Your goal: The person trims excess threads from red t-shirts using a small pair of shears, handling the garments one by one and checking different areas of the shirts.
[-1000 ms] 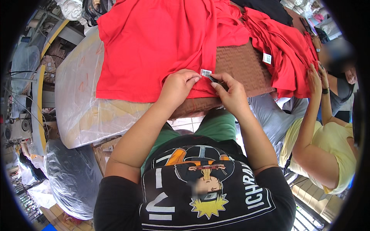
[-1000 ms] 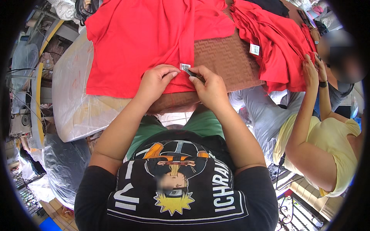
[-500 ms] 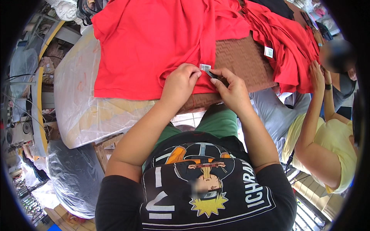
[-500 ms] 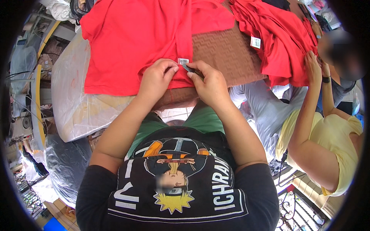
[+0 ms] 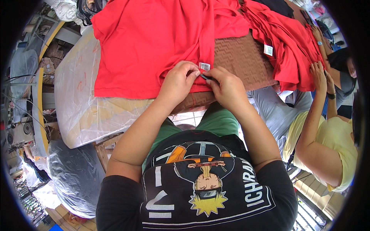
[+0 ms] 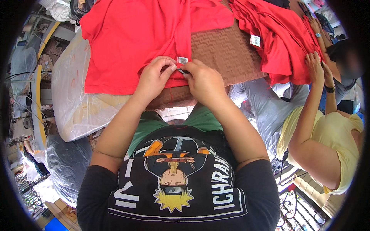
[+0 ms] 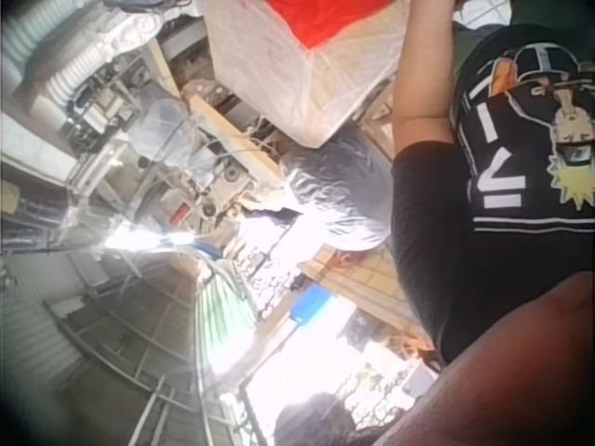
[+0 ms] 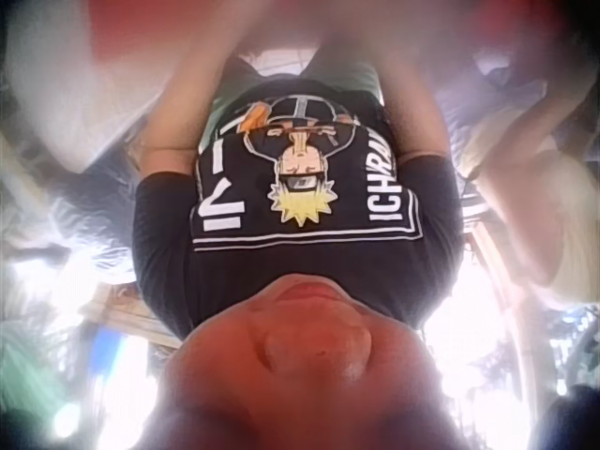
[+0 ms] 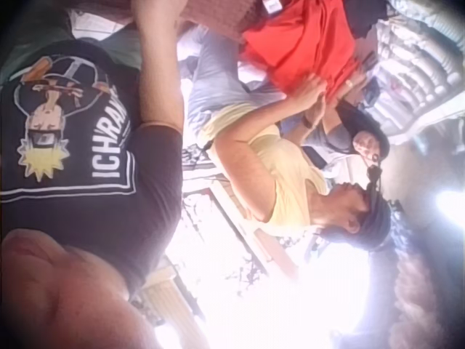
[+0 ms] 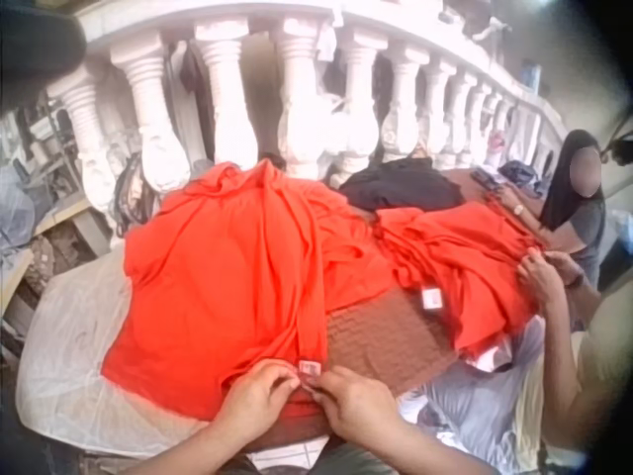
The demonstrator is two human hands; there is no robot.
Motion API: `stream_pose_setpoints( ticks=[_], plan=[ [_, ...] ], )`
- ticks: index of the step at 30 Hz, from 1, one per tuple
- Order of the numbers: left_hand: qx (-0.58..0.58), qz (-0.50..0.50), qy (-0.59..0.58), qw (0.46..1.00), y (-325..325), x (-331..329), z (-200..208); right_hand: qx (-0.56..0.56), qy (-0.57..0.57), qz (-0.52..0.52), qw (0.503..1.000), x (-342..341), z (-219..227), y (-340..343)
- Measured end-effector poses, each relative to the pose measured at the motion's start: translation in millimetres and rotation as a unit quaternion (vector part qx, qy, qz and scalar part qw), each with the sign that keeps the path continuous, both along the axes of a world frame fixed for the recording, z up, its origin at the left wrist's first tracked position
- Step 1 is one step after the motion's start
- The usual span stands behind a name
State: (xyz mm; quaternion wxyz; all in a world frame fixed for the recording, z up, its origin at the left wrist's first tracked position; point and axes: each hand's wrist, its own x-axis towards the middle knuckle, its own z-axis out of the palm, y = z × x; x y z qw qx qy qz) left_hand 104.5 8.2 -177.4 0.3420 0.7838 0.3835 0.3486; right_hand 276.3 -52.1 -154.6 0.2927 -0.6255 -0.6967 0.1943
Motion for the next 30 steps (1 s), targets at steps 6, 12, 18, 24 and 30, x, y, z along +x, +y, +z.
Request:
stream_pose_setpoints(
  ticks=[6, 12, 18, 24, 30],
  plan=[
    [-0.014, -0.071, 0.108, 0.992, -24, -30, 35, 0.008, 0.073, -0.032, 0.997, 14, -1, -4],
    [0.05, -0.057, 0.155, 0.985, -37, -32, 27, -0.009, 0.115, -0.085, 0.99, 18, 10, -7],
    [-0.06, -0.215, 0.272, 0.936, -37, -86, 114, 0.005, 0.172, -0.12, 0.978, 29, 13, -8],
    [0.113, -0.008, 0.156, 0.981, 4, -40, 72, 0.048, 0.145, -0.048, 0.987, 10, 15, -6],
    [0.173, 0.053, 0.198, 0.963, 33, -1, 12, 0.024, 0.116, -0.047, 0.992, 11, 16, -14]
  ],
)
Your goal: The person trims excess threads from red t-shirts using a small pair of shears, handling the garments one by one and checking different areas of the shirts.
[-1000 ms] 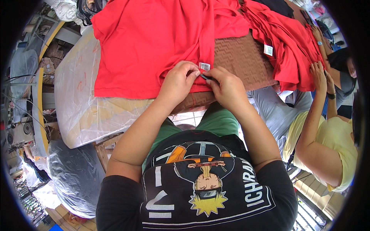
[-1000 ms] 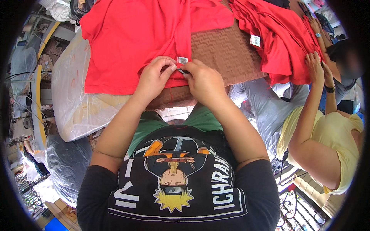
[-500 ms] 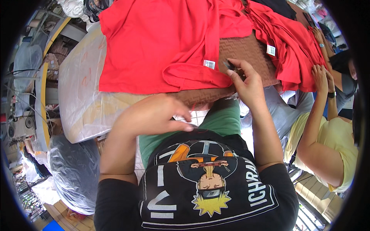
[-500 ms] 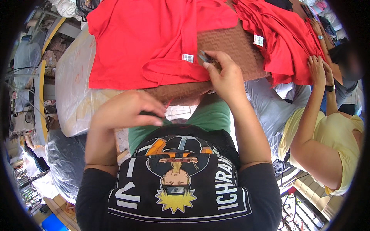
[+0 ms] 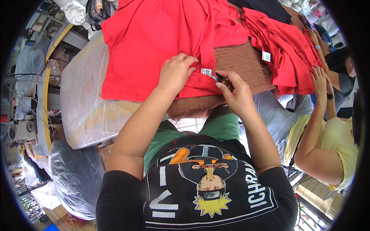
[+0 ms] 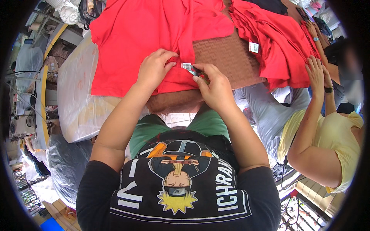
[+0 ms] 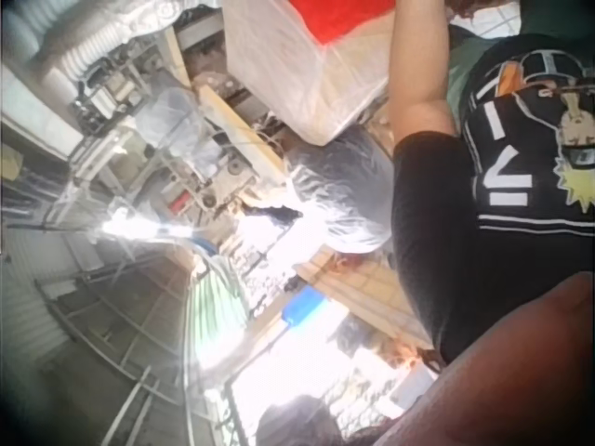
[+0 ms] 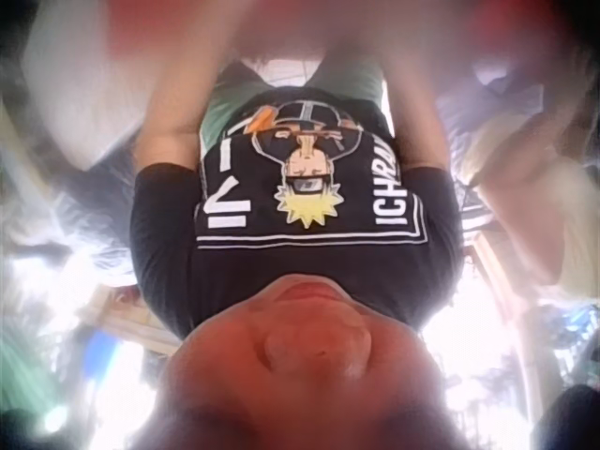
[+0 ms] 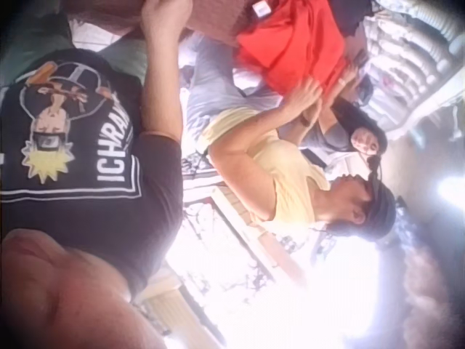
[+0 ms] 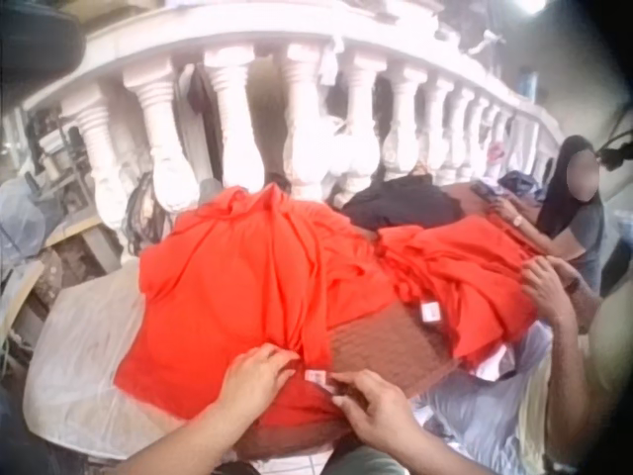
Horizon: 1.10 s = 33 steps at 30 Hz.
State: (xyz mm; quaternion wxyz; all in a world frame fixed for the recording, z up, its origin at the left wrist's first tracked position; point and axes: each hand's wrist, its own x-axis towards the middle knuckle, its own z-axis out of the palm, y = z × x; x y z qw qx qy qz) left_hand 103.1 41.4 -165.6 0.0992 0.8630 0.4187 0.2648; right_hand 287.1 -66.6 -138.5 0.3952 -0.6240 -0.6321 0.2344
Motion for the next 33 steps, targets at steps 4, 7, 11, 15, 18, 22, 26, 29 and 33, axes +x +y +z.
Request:
stream_pose_setpoints(
  ticks=[4, 7, 11, 15, 18, 22, 26, 29, 33],
  plan=[
    [-0.016, 0.002, 0.033, 0.999, 5, -2, -5, -0.001, 0.007, -0.007, 1.0, 6, 0, 3],
    [-0.052, 0.015, -0.01, 0.999, 11, -9, 3, 0.002, 0.013, -0.002, 1.0, 6, -1, 6],
    [-0.438, -0.343, -0.112, 0.823, -11, -70, 88, 0.008, 0.015, -0.014, 1.0, 9, 2, 6],
    [-0.45, -0.265, -0.138, 0.841, -35, -107, 113, 0.041, -0.004, 0.008, 0.999, 2, 8, 16],
    [-0.333, -0.09, -0.161, 0.925, -38, -102, 69, 0.037, -0.078, 0.06, 0.994, -17, 6, 33],
    [-0.086, 0.031, -0.106, 0.99, -53, -64, 10, -0.014, -0.174, 0.106, 0.979, -27, -5, 41],
    [-0.01, 0.109, -0.069, 0.992, -68, -60, 5, 0.029, -0.139, -0.006, 0.99, -10, 69, 0],
    [-0.023, 0.052, -0.125, 0.991, -66, -68, 8, -0.046, -0.233, -0.105, 0.966, 46, 105, -29],
    [0.038, 0.016, -0.184, 0.982, -73, -55, 29, 0.027, -0.117, -0.012, 0.993, 3, 85, -23]
  ],
)
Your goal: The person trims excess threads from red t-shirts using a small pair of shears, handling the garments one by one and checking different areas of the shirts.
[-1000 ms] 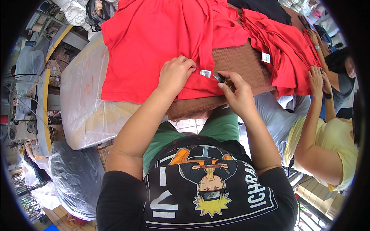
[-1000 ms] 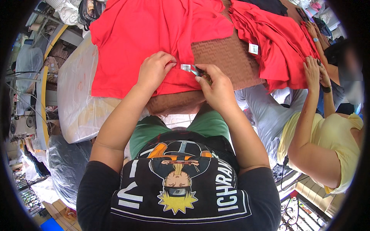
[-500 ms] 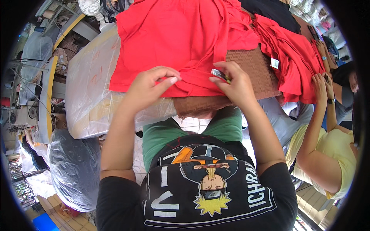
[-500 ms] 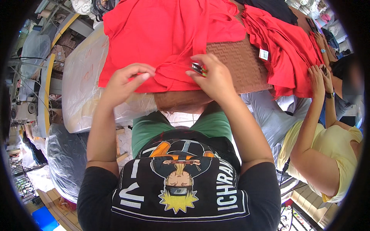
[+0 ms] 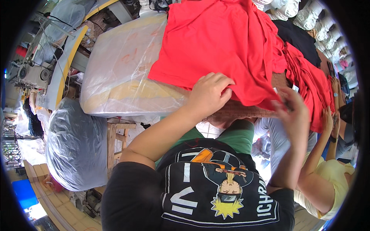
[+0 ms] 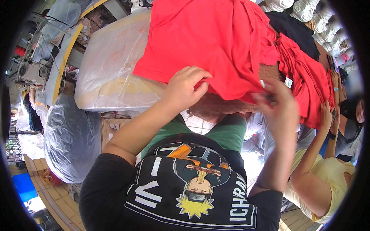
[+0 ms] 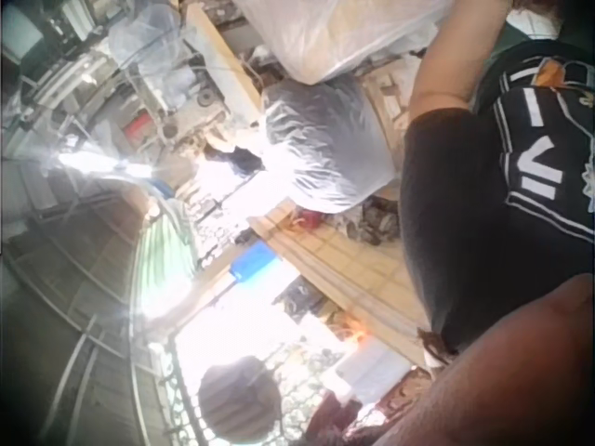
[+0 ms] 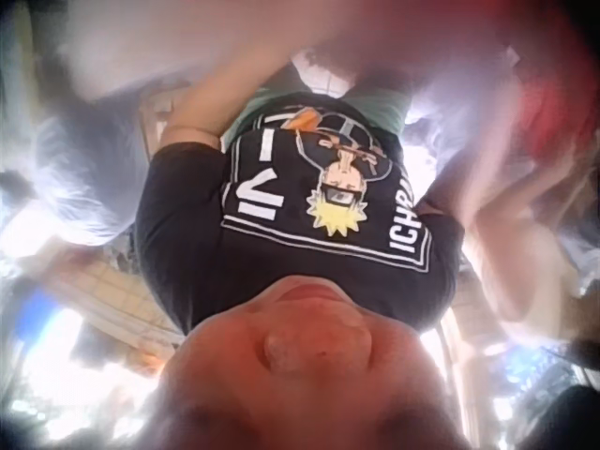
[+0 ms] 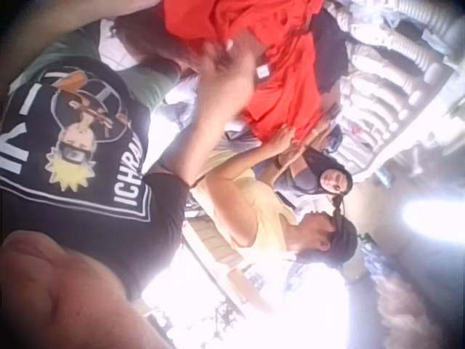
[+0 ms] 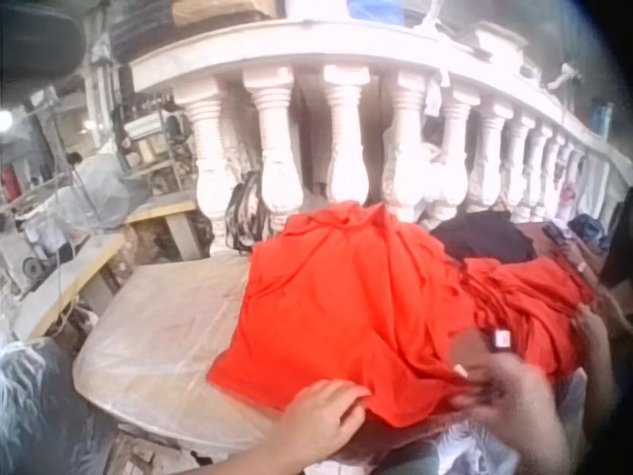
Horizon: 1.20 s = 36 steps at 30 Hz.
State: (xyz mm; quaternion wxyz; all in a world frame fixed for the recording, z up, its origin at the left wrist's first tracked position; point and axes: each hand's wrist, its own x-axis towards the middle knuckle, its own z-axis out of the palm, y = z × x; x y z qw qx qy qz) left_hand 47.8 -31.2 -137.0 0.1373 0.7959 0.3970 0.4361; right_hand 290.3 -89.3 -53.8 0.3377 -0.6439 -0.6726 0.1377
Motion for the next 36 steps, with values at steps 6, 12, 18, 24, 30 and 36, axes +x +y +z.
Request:
stream_pose_setpoints(
  ticks=[6, 12, 18, 24, 30, 36],
  plan=[
    [0.033, 0.014, -0.018, 0.999, -5, 3, -2, 0.075, -0.015, 0.109, 0.991, -65, -67, 39],
    [0.044, 0.214, 0.054, 0.974, 31, -100, -32, 0.216, 0.066, 0.012, 0.974, -7, -19, 42],
    [0.064, 0.194, -0.082, 0.976, -32, -109, 23, 0.263, -0.006, -0.156, 0.952, 46, -21, 38],
    [-0.036, 0.112, 0.099, 0.988, -49, -118, -37, 0.025, -0.119, -0.14, 0.983, 105, -80, 38],
    [-0.041, 0.106, 0.12, 0.986, -47, -116, -19, 0.013, -0.152, -0.073, 0.986, 69, -37, 39],
    [-0.12, 0.1, 0.035, 0.987, -8, -70, -28, -0.05, 0.032, 0.158, 0.986, -73, -36, 70]
  ],
)
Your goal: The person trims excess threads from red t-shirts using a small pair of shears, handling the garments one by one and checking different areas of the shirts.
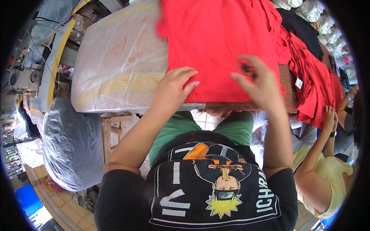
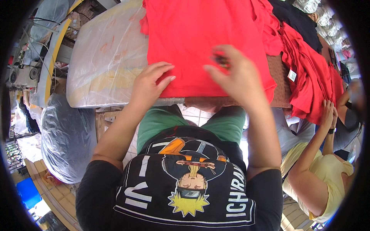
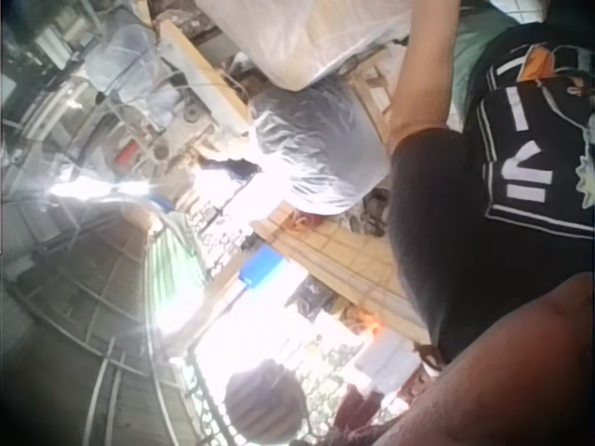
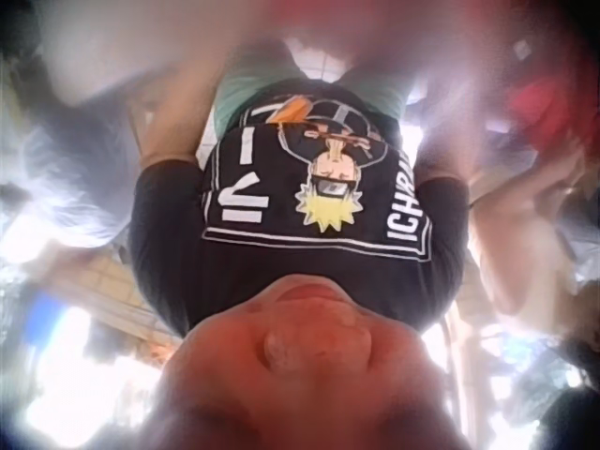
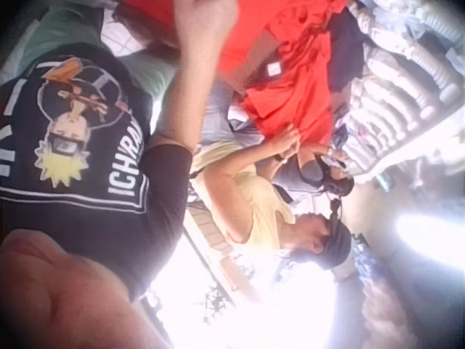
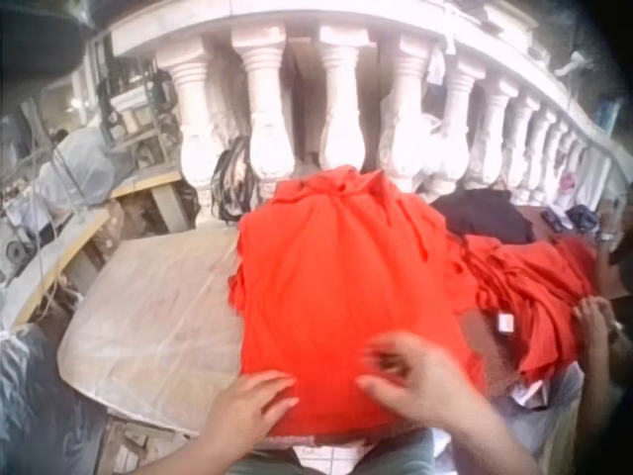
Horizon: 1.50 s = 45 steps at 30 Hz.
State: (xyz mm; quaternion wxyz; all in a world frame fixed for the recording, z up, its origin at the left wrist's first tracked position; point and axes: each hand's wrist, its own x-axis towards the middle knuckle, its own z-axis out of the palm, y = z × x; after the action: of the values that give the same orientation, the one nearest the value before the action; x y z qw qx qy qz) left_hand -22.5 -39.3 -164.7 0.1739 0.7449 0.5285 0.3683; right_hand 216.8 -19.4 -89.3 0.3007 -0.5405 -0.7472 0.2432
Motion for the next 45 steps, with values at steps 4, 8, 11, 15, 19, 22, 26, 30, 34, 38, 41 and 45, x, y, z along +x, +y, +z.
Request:
stream_pose_setpoints(
  ticks=[4, 8, 11, 15, 19, 22, 26, 30, 34, 38, 41, 45],
  plan=[
    [-0.005, 0.014, 0.055, 0.998, 5, 10, -19, -0.065, 0.12, 0.027, 0.99, -50, -44, 12],
    [-0.017, 0.03, 0.039, 0.999, 3, 10, -26, -0.106, 0.221, 0.013, 0.969, -55, -99, 17],
    [-0.043, 0.05, 0.02, 0.998, 3, 10, -27, -0.159, 0.282, 0.009, 0.946, -52, -96, 15],
    [-0.097, 0.049, -0.004, 0.994, 7, 8, -21, -0.182, 0.3, 0.013, 0.936, -52, -93, 16],
    [-0.091, 0.051, -0.001, 0.995, 8, 11, -20, -0.179, 0.299, 0.019, 0.937, -50, -94, 16],
    [-0.053, 0.062, 0.028, 0.996, 9, 13, -22, -0.186, 0.295, 0.018, 0.937, -50, -94, 16],
    [-0.069, 0.075, 0.025, 0.994, 10, 8, -24, -0.183, 0.299, 0.025, 0.936, -49, -94, 15],
    [-0.198, 0.079, -0.195, 0.957, 12, -4, -19, -0.209, 0.306, 0.018, 0.929, -49, -87, 13],
    [-0.244, 0.069, -0.316, 0.914, 12, -10, -16, -0.208, 0.316, 0.024, 0.925, -50, -86, 12],
    [-0.286, 0.072, -0.361, 0.885, 12, -10, -13, -0.19, 0.28, 0.048, 0.94, -48, -86, 10],
    [-0.301, 0.059, -0.382, 0.872, 13, -12, -13, -0.168, 0.254, 0.079, 0.949, -49, -85, 8],
    [-0.313, 0.044, -0.409, 0.856, 14, -15, -15, -0.085, 0.168, 0.127, 0.974, -54, -76, 7]
  ],
)
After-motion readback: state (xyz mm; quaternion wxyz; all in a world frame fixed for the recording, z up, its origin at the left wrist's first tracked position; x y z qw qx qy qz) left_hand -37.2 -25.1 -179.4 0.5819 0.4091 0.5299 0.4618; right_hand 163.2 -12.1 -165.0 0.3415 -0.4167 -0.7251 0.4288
